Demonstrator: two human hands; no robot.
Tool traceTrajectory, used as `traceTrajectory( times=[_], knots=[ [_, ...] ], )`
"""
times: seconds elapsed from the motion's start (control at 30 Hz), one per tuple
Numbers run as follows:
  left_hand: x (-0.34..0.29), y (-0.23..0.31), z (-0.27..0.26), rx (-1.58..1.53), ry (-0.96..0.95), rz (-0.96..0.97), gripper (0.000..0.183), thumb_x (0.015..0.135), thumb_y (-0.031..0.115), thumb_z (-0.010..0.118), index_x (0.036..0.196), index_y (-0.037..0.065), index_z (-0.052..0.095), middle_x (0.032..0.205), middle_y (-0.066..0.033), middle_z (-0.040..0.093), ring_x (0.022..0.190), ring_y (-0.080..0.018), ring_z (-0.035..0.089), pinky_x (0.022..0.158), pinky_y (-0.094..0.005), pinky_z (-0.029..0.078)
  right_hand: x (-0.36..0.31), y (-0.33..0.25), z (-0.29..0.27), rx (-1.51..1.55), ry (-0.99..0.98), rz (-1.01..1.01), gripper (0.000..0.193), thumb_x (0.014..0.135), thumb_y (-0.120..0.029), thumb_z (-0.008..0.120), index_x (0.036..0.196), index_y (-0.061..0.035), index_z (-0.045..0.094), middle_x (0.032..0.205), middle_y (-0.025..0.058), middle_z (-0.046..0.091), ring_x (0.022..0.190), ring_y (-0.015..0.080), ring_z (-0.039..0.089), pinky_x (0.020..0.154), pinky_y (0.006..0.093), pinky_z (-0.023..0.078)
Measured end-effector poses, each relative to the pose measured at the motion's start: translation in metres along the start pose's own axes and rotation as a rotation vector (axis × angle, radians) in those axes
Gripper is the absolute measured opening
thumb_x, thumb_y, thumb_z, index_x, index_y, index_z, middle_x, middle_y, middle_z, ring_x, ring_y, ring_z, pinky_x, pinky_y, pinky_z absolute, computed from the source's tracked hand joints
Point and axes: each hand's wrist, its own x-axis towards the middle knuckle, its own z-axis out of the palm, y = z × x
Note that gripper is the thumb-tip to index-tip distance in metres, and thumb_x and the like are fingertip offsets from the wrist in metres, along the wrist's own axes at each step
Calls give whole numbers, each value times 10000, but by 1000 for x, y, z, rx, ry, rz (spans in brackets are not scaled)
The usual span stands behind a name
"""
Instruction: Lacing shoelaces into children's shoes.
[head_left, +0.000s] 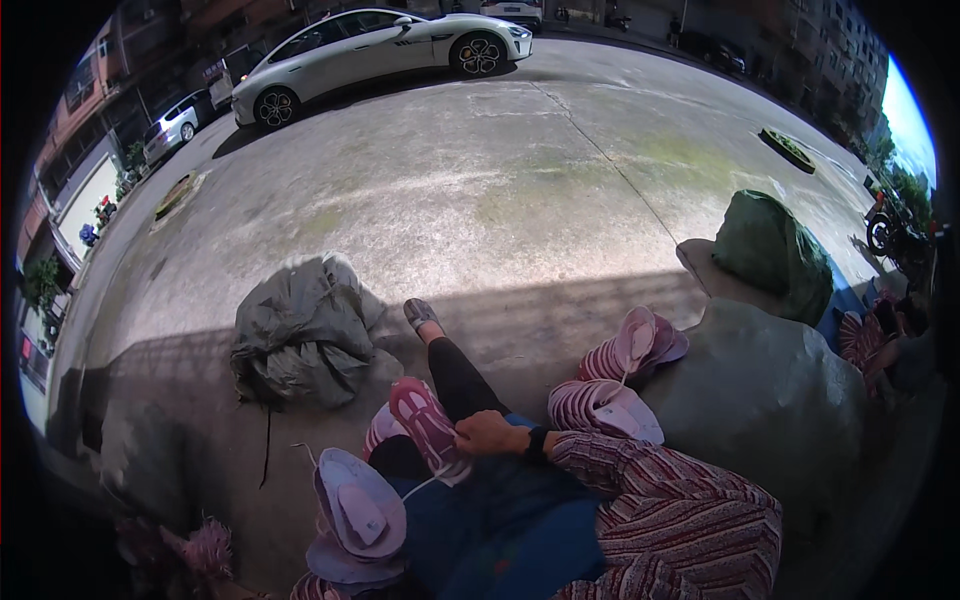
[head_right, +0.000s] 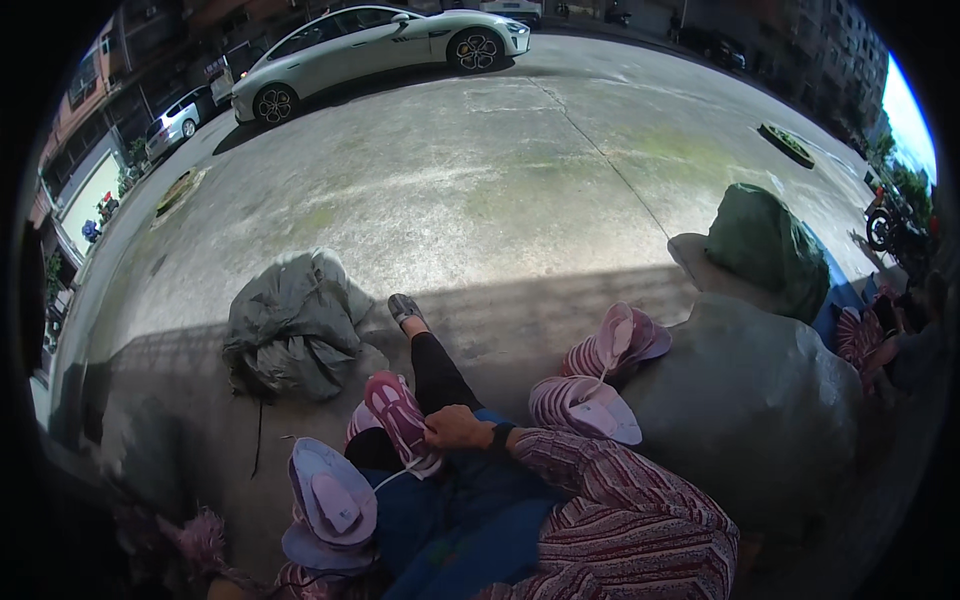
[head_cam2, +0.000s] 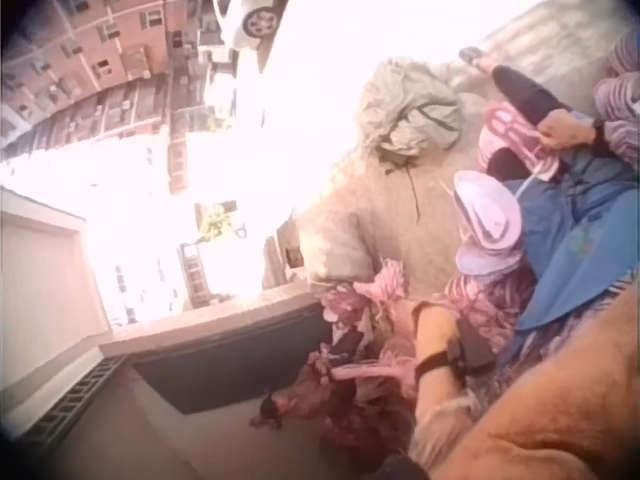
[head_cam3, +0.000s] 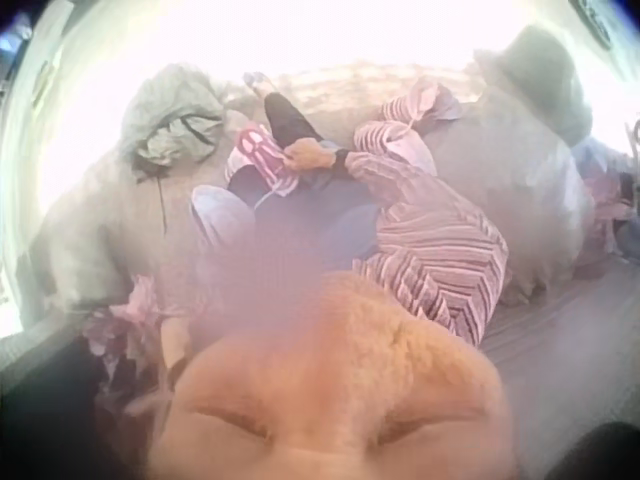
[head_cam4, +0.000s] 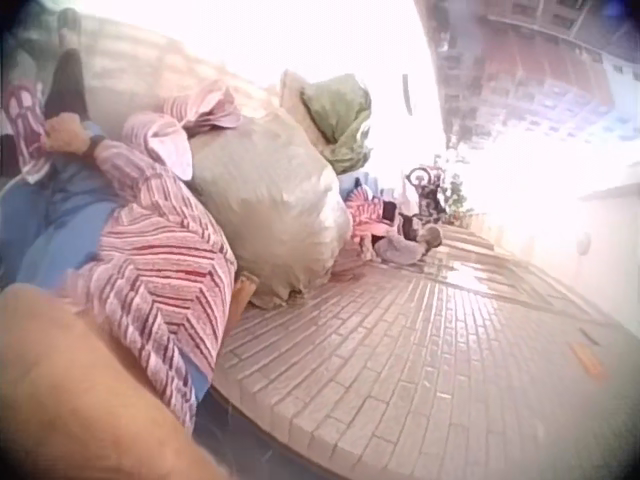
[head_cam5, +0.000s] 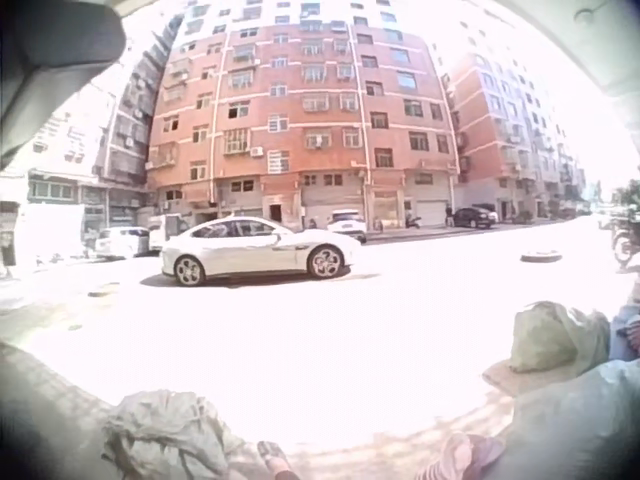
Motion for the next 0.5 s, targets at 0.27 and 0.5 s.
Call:
traceTrajectory(
  times=[0.27,0.5],
  knots=[
    [20,40,-49,1,358,562,180,876,83,436,1020,0,507,824,-60,554,748,-171,521,709,-287,410,6,13,23,11,14,-111,248,783,-248,496,674,-35,564,682,161,583,665,349,582,602,433,454],
    [-35,-78,39,110,251,-499,113,852,36,495,937,-2,558,778,-44,581,729,-174,556,696,-275,443,10,13,19,18,-31,-53,254,766,-258,515,641,-40,555,634,165,568,629,363,573,581,453,450]
  ],
)
